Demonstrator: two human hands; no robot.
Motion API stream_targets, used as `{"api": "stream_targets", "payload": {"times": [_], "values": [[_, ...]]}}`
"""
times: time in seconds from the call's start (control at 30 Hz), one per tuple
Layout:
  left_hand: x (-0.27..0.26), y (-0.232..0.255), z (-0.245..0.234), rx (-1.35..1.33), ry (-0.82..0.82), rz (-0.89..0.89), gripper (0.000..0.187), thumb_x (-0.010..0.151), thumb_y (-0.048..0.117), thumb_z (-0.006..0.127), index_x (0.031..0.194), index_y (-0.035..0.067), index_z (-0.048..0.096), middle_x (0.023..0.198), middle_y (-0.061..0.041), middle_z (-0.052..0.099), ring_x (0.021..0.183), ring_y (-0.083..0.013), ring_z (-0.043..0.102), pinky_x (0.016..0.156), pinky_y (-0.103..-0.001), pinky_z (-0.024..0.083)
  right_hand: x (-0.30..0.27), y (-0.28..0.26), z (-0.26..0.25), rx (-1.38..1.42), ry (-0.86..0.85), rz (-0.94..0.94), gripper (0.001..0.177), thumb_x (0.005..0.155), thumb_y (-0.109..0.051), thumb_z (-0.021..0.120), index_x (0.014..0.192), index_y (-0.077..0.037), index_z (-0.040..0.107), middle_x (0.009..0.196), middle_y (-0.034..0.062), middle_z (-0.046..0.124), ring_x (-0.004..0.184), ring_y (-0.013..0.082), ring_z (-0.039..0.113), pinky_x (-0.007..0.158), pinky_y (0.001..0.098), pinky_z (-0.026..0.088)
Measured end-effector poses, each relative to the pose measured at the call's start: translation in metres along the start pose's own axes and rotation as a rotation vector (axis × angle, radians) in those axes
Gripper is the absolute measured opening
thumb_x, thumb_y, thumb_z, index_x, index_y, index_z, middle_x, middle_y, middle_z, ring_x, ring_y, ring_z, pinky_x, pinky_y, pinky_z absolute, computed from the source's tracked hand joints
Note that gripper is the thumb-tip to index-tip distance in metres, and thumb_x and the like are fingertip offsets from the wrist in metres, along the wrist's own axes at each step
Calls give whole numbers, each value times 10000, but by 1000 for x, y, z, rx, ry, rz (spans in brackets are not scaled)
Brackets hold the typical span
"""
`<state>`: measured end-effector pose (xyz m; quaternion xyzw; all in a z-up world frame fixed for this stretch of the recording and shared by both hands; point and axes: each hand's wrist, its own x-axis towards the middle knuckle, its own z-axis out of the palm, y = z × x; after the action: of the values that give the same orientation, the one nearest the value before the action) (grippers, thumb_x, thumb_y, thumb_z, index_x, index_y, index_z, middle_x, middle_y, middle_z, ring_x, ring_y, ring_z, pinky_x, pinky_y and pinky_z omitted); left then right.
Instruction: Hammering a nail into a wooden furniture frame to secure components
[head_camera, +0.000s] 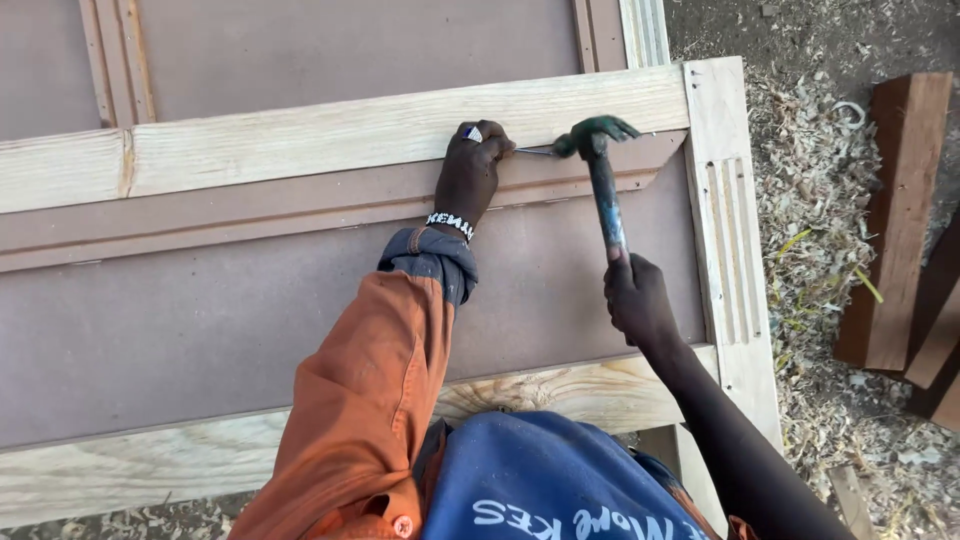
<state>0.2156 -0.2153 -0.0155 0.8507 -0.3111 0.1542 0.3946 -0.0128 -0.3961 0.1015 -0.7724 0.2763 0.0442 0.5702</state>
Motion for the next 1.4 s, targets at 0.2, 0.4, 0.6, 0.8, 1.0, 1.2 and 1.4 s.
{"api": "stream_targets", "payload": {"times": [0.2, 0.4, 0.6, 0.8, 1.0, 1.2, 1.4], "values": [[-4, 0, 5, 40, 1, 10, 182, 932, 10, 615, 901, 141, 738, 946, 15, 608, 1040, -242, 620, 920, -387, 528, -40, -84, -10, 84, 65, -10, 606, 1153, -408, 332, 692, -56, 508, 466, 61, 372, 342, 144, 419, 267, 235, 279], [-1, 1, 5, 54, -2, 9, 135, 956, 93, 652, 827, 129, 665, 948, 4, 604, 1033, -252, 615, 888, -388, 514, -11, -66, -15, 445, 221, -632, 693, 1049, -621, 397, 840, 34, 476, 468, 114, 388, 276, 172, 445, 217, 272, 364], [6, -1, 11, 171, -58, -201, 171, 1062, 155, 555, 1046, 46, 686, 1002, -132, 679, 1059, -350, 678, 948, -455, 530, 3, 29, -26, -310, -40, -62, 587, 1088, -428, 404, 703, -13, 557, 501, 175, 521, 475, 302, 588, 439, 445, 457], [1, 12, -17, 29, -29, 137, 136, 935, -4, 584, 882, 98, 656, 939, -29, 618, 1009, -290, 622, 902, -400, 526, -79, 40, -17, 201, 44, 171, 492, 1129, -345, 428, 771, -13, 487, 516, 49, 351, 323, 118, 351, 264, 248, 285], [1, 24, -20, -34, -123, 154, 179, 866, -54, 569, 919, 100, 643, 1026, -22, 598, 1022, -311, 595, 836, -450, 526, -93, 74, -25, 46, 89, 134, 521, 1092, -412, 524, 752, -17, 528, 434, 117, 449, 302, 189, 479, 271, 285, 359], [-13, 10, -17, -105, -180, 160, 74, 962, 39, 649, 935, 97, 688, 1035, -27, 630, 1080, -304, 613, 929, -423, 519, -92, 77, -24, 134, 82, 165, 504, 1086, -390, 552, 773, 6, 537, 475, 104, 412, 327, 170, 441, 277, 261, 331], [-17, 11, -13, -114, -147, 132, 68, 959, 33, 660, 930, 74, 706, 1031, -39, 659, 1093, -293, 624, 954, -409, 527, -96, 59, -20, 238, 86, 183, 565, 1125, -407, 476, 742, 6, 520, 490, 104, 367, 322, 163, 379, 276, 259, 289]]}}
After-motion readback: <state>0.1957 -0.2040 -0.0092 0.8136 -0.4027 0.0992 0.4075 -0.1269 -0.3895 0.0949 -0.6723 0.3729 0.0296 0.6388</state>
